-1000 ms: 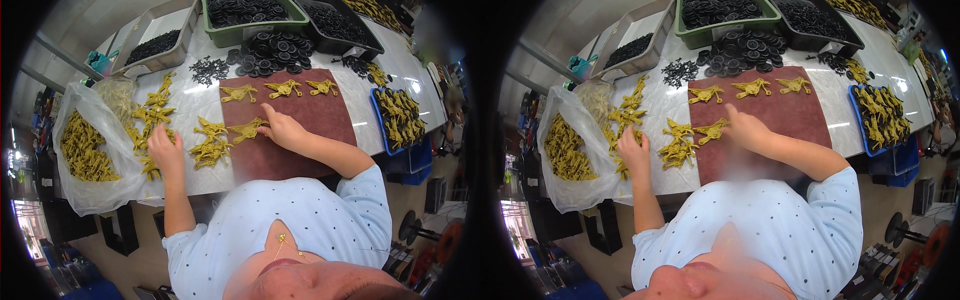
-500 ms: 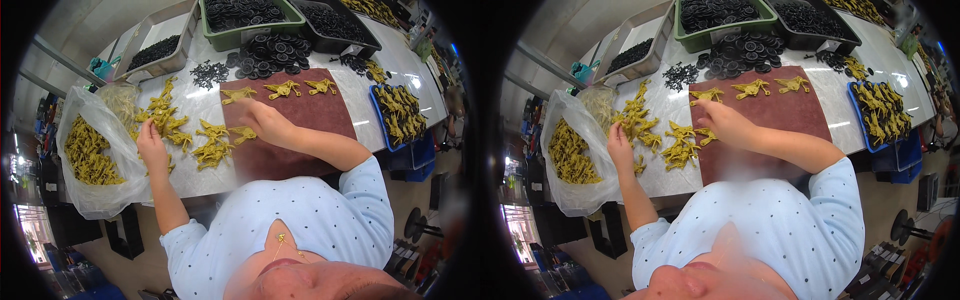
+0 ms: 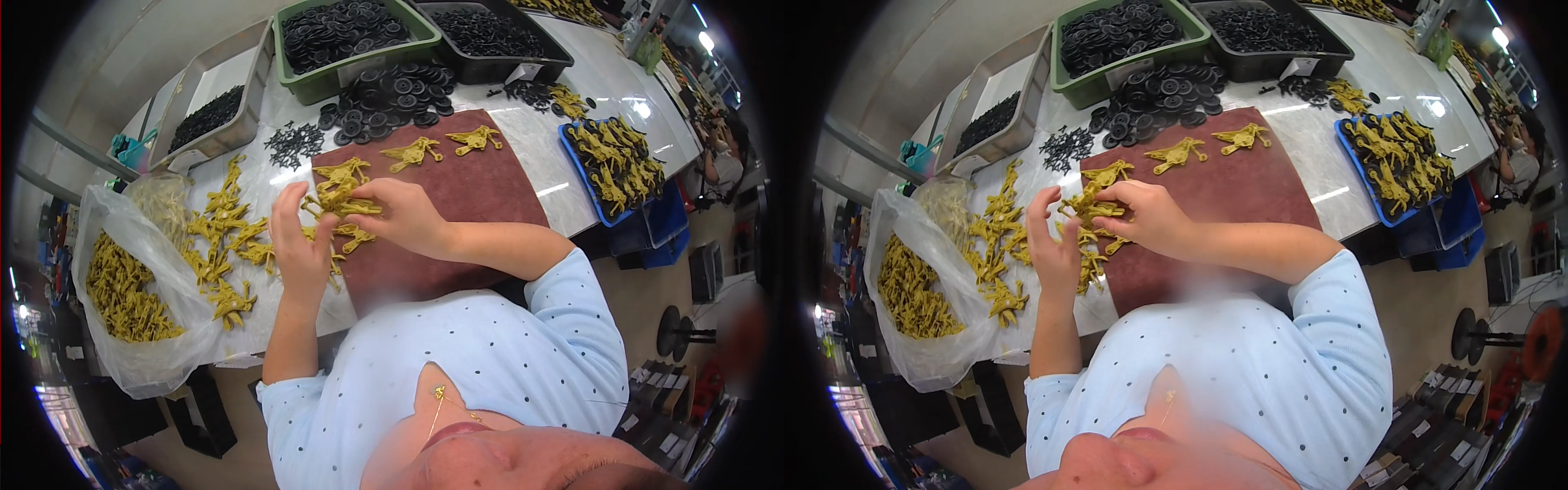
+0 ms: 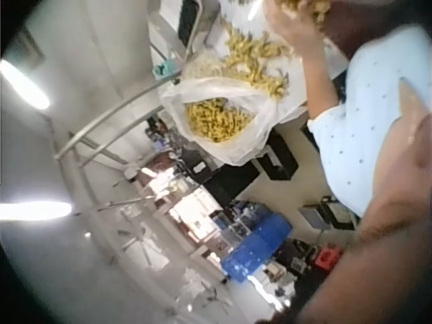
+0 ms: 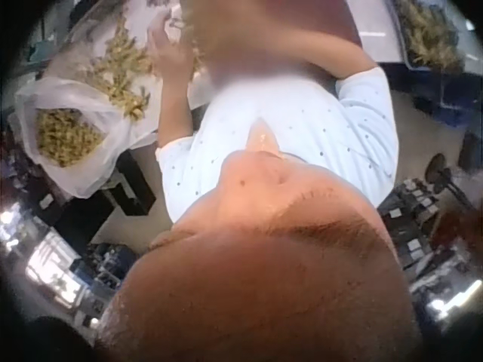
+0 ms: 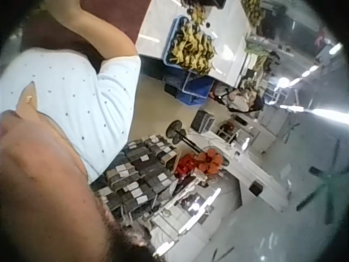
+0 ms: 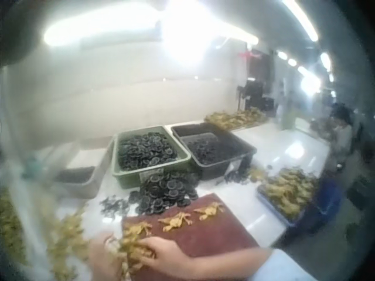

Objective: The person sorts and assembles small yellow plastic parts and black plastic rings by hand on a workspace.

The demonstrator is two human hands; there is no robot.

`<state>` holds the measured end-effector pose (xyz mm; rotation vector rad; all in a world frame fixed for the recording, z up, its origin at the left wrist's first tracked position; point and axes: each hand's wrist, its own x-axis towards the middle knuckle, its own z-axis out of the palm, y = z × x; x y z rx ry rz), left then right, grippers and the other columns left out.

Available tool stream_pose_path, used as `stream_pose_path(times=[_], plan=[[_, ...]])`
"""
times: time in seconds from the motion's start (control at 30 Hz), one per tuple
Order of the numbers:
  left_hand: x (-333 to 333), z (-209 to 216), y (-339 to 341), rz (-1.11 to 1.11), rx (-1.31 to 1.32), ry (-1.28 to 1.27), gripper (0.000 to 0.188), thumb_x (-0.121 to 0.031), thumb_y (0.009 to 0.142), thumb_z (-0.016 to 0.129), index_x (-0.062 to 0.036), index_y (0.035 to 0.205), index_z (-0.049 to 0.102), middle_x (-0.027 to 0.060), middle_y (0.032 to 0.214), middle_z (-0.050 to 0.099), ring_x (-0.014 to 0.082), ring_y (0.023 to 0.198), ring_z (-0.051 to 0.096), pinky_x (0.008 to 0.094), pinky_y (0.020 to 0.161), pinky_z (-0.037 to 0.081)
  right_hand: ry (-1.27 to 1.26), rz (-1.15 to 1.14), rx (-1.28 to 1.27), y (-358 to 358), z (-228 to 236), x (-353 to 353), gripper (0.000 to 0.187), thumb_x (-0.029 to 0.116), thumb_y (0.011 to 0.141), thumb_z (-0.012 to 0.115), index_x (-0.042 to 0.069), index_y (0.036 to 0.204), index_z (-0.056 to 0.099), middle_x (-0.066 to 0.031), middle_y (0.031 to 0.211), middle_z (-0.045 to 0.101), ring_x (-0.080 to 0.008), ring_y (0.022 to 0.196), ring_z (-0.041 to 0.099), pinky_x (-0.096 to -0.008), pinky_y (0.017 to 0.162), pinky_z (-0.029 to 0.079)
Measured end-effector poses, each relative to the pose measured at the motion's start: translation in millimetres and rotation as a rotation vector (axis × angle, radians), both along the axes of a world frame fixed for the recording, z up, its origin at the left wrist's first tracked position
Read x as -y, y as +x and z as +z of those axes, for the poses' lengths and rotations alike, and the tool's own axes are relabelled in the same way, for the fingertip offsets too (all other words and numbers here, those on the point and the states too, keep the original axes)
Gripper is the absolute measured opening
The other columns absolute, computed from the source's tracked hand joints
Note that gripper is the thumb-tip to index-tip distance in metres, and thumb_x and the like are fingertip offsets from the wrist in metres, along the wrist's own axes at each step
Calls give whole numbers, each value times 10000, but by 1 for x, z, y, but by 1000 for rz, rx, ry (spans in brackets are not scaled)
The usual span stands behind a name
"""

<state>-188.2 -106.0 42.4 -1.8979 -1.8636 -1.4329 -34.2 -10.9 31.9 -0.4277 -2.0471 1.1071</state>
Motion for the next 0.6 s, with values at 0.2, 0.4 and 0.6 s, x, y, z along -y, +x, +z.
stream_pose_path(times=[0.2, 0.4, 0.6], plan=[[-2, -2, 18, -142, -45, -71, 405, -97, 853, 636, 3, 1224, 509, 151, 1168, 549, 287, 1007, 580, 378, 809, 494, -675, 254, -36, 24, 10, -10, 247, 158, 886, 635, 11, 1081, 600, -37, 892, 630, -83, 757, 606, -242, 628, 501], [0, 19, 4, -606, 1324, -588, 292, -150, 948, 514, 12, 1190, 497, 103, 953, 597, 157, 704, 611, 250, 527, 506, -664, 199, -47, 39, 4, -39, 319, 291, 975, 478, 21, 1092, 600, -23, 876, 617, -68, 737, 576, -212, 626, 474], [-9, 1, 2, -492, 1085, -619, 273, -186, 935, 554, 5, 1120, 493, 83, 892, 584, 110, 575, 562, 216, 442, 437, -1308, 657, -7, 44, 2, -38, 366, 298, 992, 430, -14, 1158, 527, -132, 930, 598, -163, 762, 594, -288, 657, 506]])
